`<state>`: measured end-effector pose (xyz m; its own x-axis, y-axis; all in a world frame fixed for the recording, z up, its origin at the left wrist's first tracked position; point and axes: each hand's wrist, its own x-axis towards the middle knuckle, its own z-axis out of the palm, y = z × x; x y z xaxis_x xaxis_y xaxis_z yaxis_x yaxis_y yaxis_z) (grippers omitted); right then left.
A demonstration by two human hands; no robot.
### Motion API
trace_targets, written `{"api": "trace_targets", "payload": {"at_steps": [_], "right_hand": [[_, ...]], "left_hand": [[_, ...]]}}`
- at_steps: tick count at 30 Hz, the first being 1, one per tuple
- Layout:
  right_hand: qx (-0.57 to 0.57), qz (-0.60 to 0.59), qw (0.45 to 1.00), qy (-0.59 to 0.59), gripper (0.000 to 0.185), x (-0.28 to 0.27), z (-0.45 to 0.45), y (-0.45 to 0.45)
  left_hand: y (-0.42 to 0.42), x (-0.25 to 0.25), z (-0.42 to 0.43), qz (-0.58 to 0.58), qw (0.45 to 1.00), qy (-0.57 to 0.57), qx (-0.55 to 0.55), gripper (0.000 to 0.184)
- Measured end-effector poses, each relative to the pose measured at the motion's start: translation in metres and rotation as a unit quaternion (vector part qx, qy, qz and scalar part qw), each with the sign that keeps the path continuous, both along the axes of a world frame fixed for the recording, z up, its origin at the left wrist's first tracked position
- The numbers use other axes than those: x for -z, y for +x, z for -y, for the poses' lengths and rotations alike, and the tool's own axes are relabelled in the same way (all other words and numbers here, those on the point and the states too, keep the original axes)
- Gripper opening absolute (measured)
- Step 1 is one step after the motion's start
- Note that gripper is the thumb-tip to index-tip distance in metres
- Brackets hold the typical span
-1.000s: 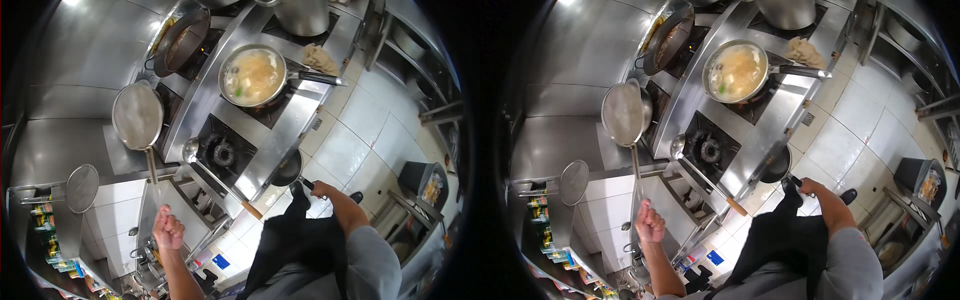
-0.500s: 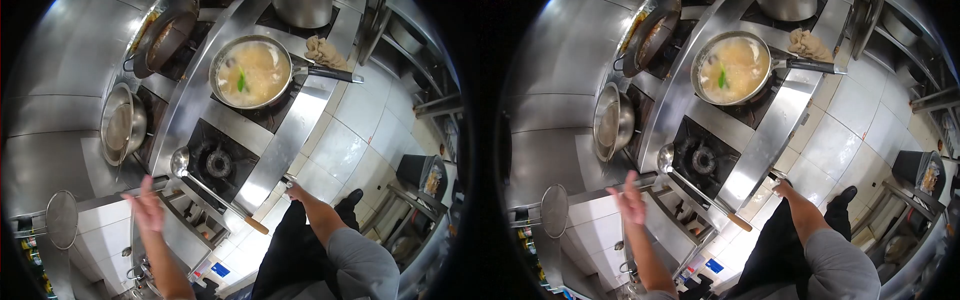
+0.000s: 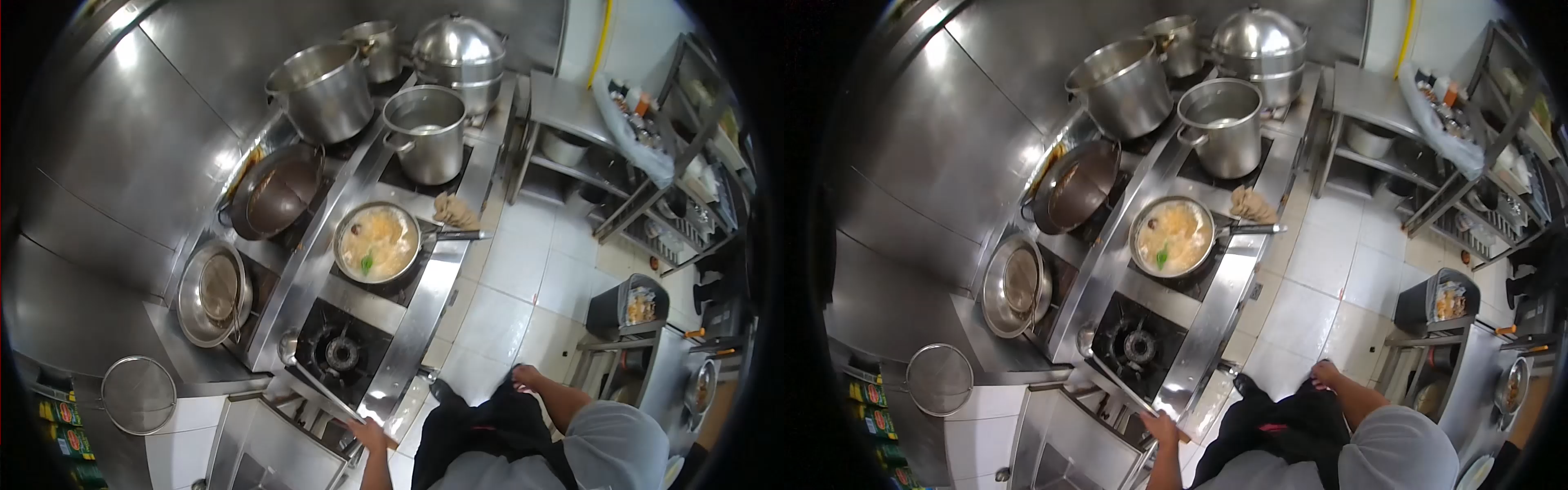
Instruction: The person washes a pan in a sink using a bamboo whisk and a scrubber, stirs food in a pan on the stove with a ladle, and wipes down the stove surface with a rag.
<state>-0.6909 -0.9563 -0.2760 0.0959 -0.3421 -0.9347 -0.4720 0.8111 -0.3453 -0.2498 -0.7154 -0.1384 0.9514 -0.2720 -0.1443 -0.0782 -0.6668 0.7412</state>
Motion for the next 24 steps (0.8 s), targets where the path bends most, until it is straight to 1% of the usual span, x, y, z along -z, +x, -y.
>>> {"api": "trace_targets", "payload": {"at_steps": [1,2,3,4,5,6,7,8,9,10,11,12,13,14,15,16,17,19,20,21,22,23,24], "right_hand": [[0.046,0.012,0.999,0.002,0.023,-0.032,0.001,-0.025],[0.092,0.002,0.996,0.000,0.020,-0.047,-0.001,-0.047],[0.083,-0.025,0.996,-0.007,0.021,-0.060,-0.004,-0.067],[0.101,-0.023,0.995,0.013,0.023,-0.060,-0.005,-0.093],[0.117,-0.021,0.992,0.037,0.025,-0.056,-0.014,-0.120],[0.108,-0.019,0.993,0.039,0.025,-0.058,-0.019,-0.137],[0.098,-0.060,0.992,0.047,0.026,-0.060,-0.018,-0.149],[0.090,-0.101,0.989,0.057,0.027,-0.058,-0.019,-0.161],[0.085,-0.098,0.990,0.058,0.027,-0.054,-0.021,-0.171],[0.108,-0.098,0.988,0.052,0.025,-0.047,-0.021,-0.181],[0.132,-0.098,0.985,0.047,0.024,-0.043,-0.020,-0.185],[0.143,-0.080,0.986,0.036,0.020,-0.059,-0.015,-0.177],[0.142,-0.081,0.986,0.038,0.020,-0.069,-0.013,-0.172],[0.157,-0.045,0.987,0.007,0.019,-0.076,-0.009,-0.167],[0.173,-0.007,0.985,-0.026,0.018,-0.084,-0.002,-0.161],[0.177,-0.006,0.984,-0.028,0.018,-0.093,0.001,-0.156],[0.189,0.012,0.981,-0.051,0.018,-0.100,0.000,-0.153],[0.206,0.029,0.975,-0.073,0.018,-0.113,-0.009,-0.155],[0.224,0.033,0.971,-0.080,0.019,-0.117,-0.014,-0.158],[0.241,0.038,0.966,-0.087,0.019,-0.121,-0.021,-0.160],[0.245,0.037,0.965,-0.087,0.019,-0.125,-0.031,-0.164],[0.266,0.027,0.960,-0.081,0.021,-0.125,-0.044,-0.171],[0.287,0.018,0.955,-0.075,0.022,-0.124,-0.058,-0.174]], "left_hand": [[0.001,-0.014,-0.005,-0.048,0.996,-0.072,-0.032,0.031],[-0.006,-0.057,-0.002,-0.110,0.991,-0.076,-0.019,0.028],[-0.011,-0.097,0.011,-0.170,0.982,-0.079,-0.009,0.026],[-0.011,-0.110,0.018,-0.168,0.976,-0.138,0.005,0.023],[-0.004,-0.118,0.022,-0.119,0.985,-0.115,0.056,0.025],[0.009,-0.117,0.029,-0.148,0.976,-0.136,0.081,0.029],[0.020,-0.131,0.049,-0.169,0.958,-0.192,0.128,0.034],[0.026,-0.166,0.075,-0.154,0.964,-0.139,0.165,0.034],[0.043,-0.169,0.095,-0.147,0.967,-0.114,0.176,0.040],[0.063,-0.157,0.116,-0.044,0.972,-0.062,0.222,0.043],[0.082,-0.146,0.139,0.060,0.962,-0.010,0.265,0.047],[0.094,-0.149,0.164,0.031,0.961,0.010,0.275,0.050],[0.102,-0.152,0.183,-0.001,0.958,0.031,0.286,0.052],[0.111,-0.146,0.196,-0.001,0.958,0.031,0.286,0.052],[0.121,-0.138,0.212,0.038,0.949,0.067,0.307,0.052],[0.126,-0.136,0.227,0.078,0.936,0.102,0.327,0.053],[0.117,-0.158,0.239,0.079,0.935,0.102,0.331,0.053],[0.099,-0.197,0.251,-0.065,0.950,0.069,0.297,0.028],[0.106,-0.197,0.254,-0.141,0.939,0.035,0.311,0.014],[0.114,-0.192,0.253,-0.141,0.938,0.035,0.316,0.014],[0.120,-0.186,0.250,-0.172,0.930,0.042,0.322,0.015],[0.117,-0.194,0.249,-0.202,0.921,0.050,0.329,0.015],[0.111,-0.201,0.242,-0.137,0.929,0.087,0.331,0.016]]}}
